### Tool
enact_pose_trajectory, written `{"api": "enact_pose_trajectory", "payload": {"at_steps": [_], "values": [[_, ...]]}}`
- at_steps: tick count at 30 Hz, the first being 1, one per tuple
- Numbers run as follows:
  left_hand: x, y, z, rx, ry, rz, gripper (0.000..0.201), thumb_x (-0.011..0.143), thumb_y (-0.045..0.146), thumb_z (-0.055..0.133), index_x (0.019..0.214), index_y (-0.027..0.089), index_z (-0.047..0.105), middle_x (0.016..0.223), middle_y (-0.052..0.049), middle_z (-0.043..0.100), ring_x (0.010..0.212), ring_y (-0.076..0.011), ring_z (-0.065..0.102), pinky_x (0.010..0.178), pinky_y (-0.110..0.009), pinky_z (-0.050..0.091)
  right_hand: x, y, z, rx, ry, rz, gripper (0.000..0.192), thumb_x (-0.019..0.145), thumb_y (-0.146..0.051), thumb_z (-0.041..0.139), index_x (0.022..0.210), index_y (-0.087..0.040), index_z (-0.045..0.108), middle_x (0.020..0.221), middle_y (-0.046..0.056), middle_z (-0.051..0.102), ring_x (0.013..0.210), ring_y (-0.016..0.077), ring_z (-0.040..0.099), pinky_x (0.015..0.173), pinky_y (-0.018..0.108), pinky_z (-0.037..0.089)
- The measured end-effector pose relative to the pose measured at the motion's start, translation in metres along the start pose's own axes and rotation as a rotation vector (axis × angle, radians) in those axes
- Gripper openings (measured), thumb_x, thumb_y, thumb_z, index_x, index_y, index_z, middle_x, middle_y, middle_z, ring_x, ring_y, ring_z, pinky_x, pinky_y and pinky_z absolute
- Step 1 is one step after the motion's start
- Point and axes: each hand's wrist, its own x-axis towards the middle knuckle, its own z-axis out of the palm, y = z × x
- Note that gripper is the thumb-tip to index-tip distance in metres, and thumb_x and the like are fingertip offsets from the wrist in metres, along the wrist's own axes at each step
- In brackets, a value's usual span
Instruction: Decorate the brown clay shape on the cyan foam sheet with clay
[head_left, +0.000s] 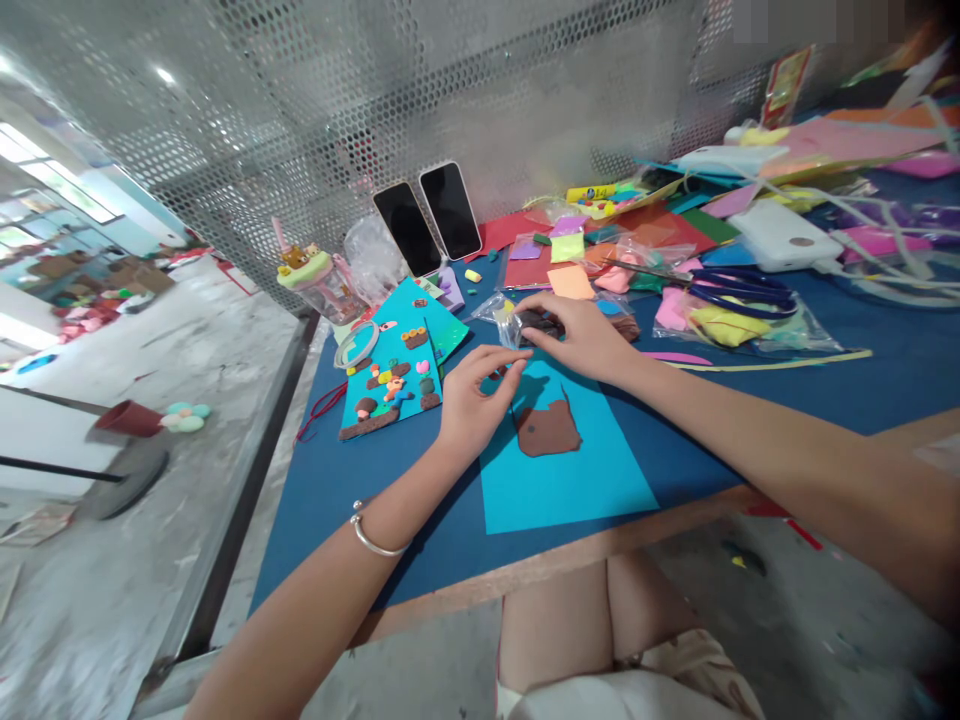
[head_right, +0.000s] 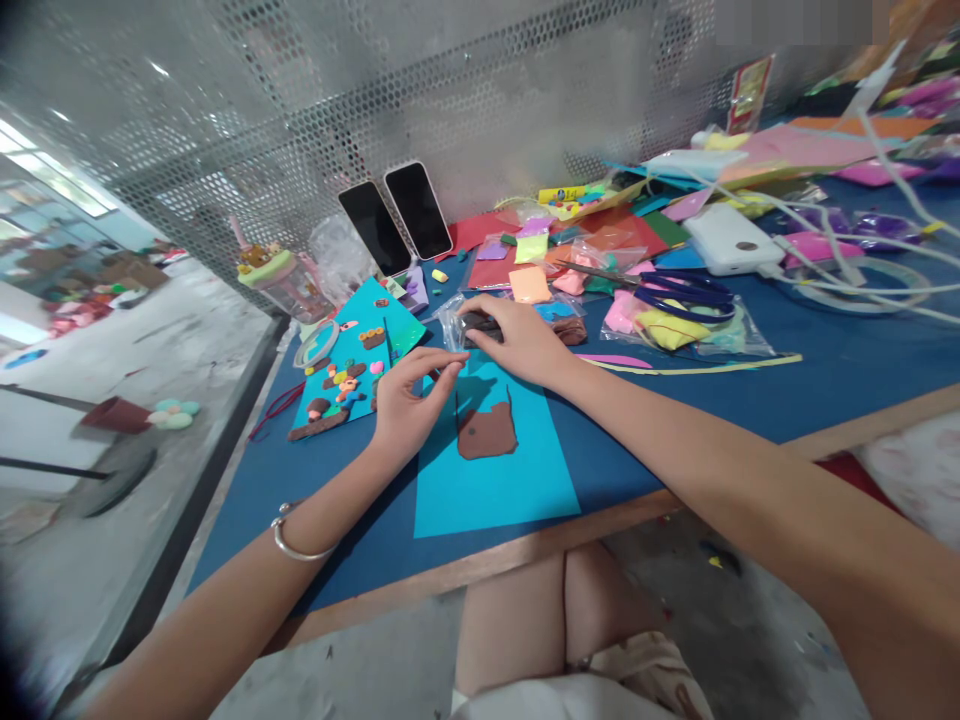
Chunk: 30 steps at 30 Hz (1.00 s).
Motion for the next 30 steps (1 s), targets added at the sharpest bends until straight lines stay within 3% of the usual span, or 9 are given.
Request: {"api": "enact_pose_trajectory", "payload": {"at_steps": [7, 14, 18, 22, 28, 30], "values": [[0.000, -0.001, 0.000, -0.009, -0.008, 0.017, 0.013, 0.087, 0.017, 0.060, 0.092, 0.020, 0.071, 0.086, -0.003, 0.068, 0.074, -0.0109, 0.061, 0.063, -0.021, 0.049, 0.000, 0.000, 0.001, 0.014, -0.011, 0.008, 0.024, 0.082, -0.023, 0.056, 0.104, -0.018, 0.062, 0.106, 0.008, 0.069, 0.091, 0.0227, 0.065, 0.080, 0.036, 0.050], [0.000, 0.002, 0.000, -0.005, -0.027, 0.042, 0.004, 0.084, 0.017, 0.066, 0.082, 0.019, 0.069, 0.080, -0.002, 0.068, 0.072, -0.0119, 0.059, 0.062, -0.022, 0.048, 0.001, 0.000, 0.001, 0.014, -0.015, 0.005, 0.024, 0.082, -0.022, 0.055, 0.104, -0.018, 0.062, 0.105, 0.008, 0.070, 0.093, 0.0232, 0.065, 0.082, 0.037, 0.050], [-0.001, 0.003, 0.000, 0.009, -0.067, 0.081, 0.009, 0.083, 0.023, 0.068, 0.076, 0.018, 0.067, 0.074, -0.002, 0.066, 0.069, -0.0119, 0.059, 0.064, -0.023, 0.050, 0.000, 0.001, 0.001, 0.008, -0.017, -0.002, 0.025, 0.082, -0.022, 0.055, 0.105, -0.016, 0.062, 0.106, 0.009, 0.069, 0.093, 0.0229, 0.065, 0.082, 0.037, 0.050], [-0.002, 0.002, 0.000, 0.080, -0.089, 0.154, 0.007, 0.086, 0.023, 0.064, 0.083, 0.019, 0.069, 0.082, -0.003, 0.069, 0.075, -0.0132, 0.063, 0.070, -0.026, 0.051, 0.000, 0.001, 0.001, 0.009, -0.022, -0.002, 0.026, 0.081, -0.022, 0.054, 0.105, -0.016, 0.062, 0.108, 0.009, 0.069, 0.094, 0.0231, 0.064, 0.083, 0.037, 0.050], [-0.007, 0.007, -0.002, 0.250, -0.182, 0.398, 0.012, 0.091, 0.026, 0.058, 0.090, 0.019, 0.067, 0.087, -0.004, 0.071, 0.081, -0.0154, 0.066, 0.072, -0.027, 0.051, 0.001, -0.001, 0.000, 0.016, -0.023, 0.017, 0.027, 0.081, -0.021, 0.054, 0.106, -0.016, 0.062, 0.107, 0.010, 0.069, 0.094, 0.0233, 0.064, 0.084, 0.038, 0.050], [-0.010, 0.011, -0.004, 0.257, -0.193, 0.390, 0.011, 0.091, 0.026, 0.058, 0.092, 0.019, 0.067, 0.088, -0.004, 0.071, 0.083, -0.0154, 0.066, 0.073, -0.027, 0.051, 0.001, -0.001, 0.000, 0.020, -0.030, 0.027, 0.027, 0.081, -0.021, 0.054, 0.106, -0.016, 0.063, 0.107, 0.009, 0.069, 0.094, 0.0234, 0.064, 0.084, 0.038, 0.050]]}}
